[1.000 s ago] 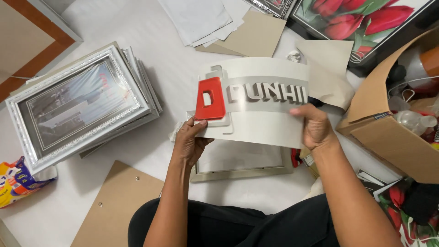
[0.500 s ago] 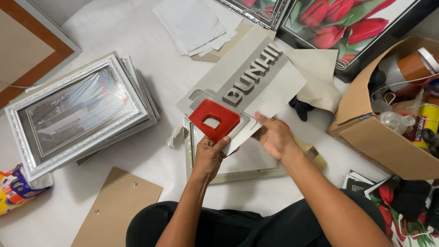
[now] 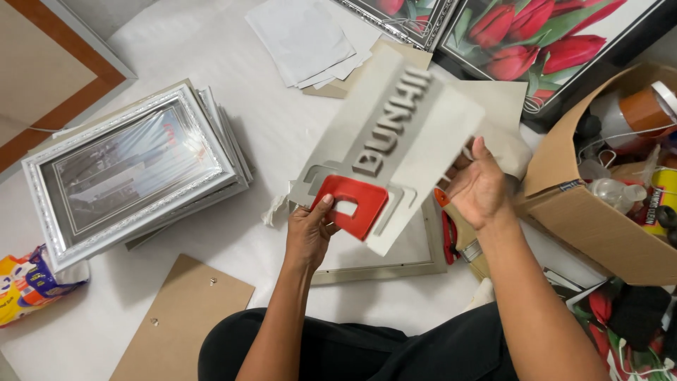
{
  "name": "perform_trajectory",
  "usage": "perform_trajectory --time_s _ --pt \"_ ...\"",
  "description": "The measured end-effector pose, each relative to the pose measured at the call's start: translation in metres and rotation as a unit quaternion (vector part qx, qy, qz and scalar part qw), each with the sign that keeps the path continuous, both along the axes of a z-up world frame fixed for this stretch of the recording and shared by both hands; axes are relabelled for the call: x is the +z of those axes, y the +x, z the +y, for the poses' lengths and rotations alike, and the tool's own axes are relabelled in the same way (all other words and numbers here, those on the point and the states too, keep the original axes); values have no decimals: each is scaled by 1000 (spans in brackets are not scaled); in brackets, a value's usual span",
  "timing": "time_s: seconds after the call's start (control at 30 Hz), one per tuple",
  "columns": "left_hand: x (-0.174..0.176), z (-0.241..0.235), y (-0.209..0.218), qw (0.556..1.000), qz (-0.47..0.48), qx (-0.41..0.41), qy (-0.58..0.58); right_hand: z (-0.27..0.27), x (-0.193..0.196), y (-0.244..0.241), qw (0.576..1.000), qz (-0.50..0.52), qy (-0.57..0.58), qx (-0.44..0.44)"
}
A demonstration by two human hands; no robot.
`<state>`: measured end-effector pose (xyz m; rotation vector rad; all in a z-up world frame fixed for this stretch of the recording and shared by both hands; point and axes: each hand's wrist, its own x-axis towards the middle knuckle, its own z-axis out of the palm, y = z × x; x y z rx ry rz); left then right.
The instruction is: Assembling a picture frame by cleaning the glass, inserting artwork, and securing the backing.
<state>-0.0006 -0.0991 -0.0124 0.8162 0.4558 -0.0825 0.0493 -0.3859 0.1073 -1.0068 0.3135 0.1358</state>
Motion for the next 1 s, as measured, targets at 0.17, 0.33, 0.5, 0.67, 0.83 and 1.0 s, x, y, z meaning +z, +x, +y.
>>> perform_trajectory --time_s 0.17,0.33,0.5,0.67,0.83,1.0 --pt "-2 -16 -6 1000 7 -4 -16 45 -31 -23 994 17 -78 70" --pt "20 7 1 1000 2 -6 18 28 -24 -17 981 10 -168 94" --pt "40 24 -5 979 0 -187 83 2 -39 -13 951 72 -233 191" --pt "34 17 -8 987 8 -141 78 -3 -58 -15 914 115 -260 290" --pt "37 8 1 997 28 78 8 11 -24 -10 972 44 -65 221" --pt "34 -16 -4 987 31 155 -40 38 -61 -23 965 43 -138 221"
